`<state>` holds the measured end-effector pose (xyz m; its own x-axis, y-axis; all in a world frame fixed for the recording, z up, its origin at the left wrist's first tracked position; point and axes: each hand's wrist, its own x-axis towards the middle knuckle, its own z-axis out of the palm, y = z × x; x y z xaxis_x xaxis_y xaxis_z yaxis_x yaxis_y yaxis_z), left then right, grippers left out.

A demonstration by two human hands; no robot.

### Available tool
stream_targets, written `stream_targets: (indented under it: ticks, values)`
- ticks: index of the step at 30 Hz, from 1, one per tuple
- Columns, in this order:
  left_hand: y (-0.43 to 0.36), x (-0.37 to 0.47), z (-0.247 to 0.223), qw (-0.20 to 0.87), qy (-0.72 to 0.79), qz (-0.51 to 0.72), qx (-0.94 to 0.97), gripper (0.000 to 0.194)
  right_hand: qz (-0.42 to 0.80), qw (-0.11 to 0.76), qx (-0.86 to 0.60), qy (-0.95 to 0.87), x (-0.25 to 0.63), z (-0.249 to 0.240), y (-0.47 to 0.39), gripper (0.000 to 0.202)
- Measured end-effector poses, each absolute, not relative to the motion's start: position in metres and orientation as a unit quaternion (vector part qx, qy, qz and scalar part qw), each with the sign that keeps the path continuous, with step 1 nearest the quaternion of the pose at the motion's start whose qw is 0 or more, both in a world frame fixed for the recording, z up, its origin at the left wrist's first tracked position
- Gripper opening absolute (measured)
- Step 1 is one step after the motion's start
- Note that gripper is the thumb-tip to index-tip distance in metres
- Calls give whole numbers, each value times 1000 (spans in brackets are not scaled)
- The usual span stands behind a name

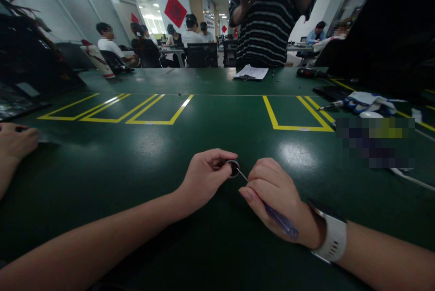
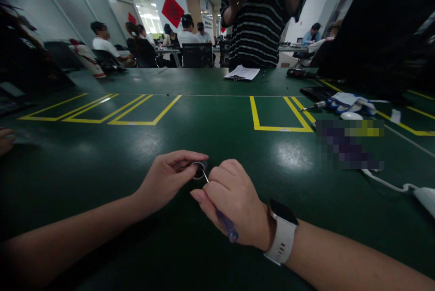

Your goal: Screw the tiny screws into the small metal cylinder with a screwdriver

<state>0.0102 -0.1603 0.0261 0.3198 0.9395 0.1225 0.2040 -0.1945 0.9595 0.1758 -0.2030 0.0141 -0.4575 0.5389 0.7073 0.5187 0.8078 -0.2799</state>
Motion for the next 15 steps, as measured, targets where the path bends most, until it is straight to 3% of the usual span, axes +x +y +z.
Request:
stream_targets:
  ticks: [6, 10, 12, 15]
  values:
    - [-152, 8, 25, 513, 428, 384, 637, 20, 95, 474, -316, -817, 179, 20, -203, 23]
    - [-139, 4, 17, 525, 420, 363, 645, 52, 213, 508, -391, -737, 181, 24, -198, 29]
    - [-130, 1, 12, 491, 408, 353, 684, 55, 283, 501, -447, -685, 183, 22, -192, 33]
    - [-116, -3, 9, 374, 407, 325, 767, 42, 385, 514, -488, -591, 187, 14, -181, 34]
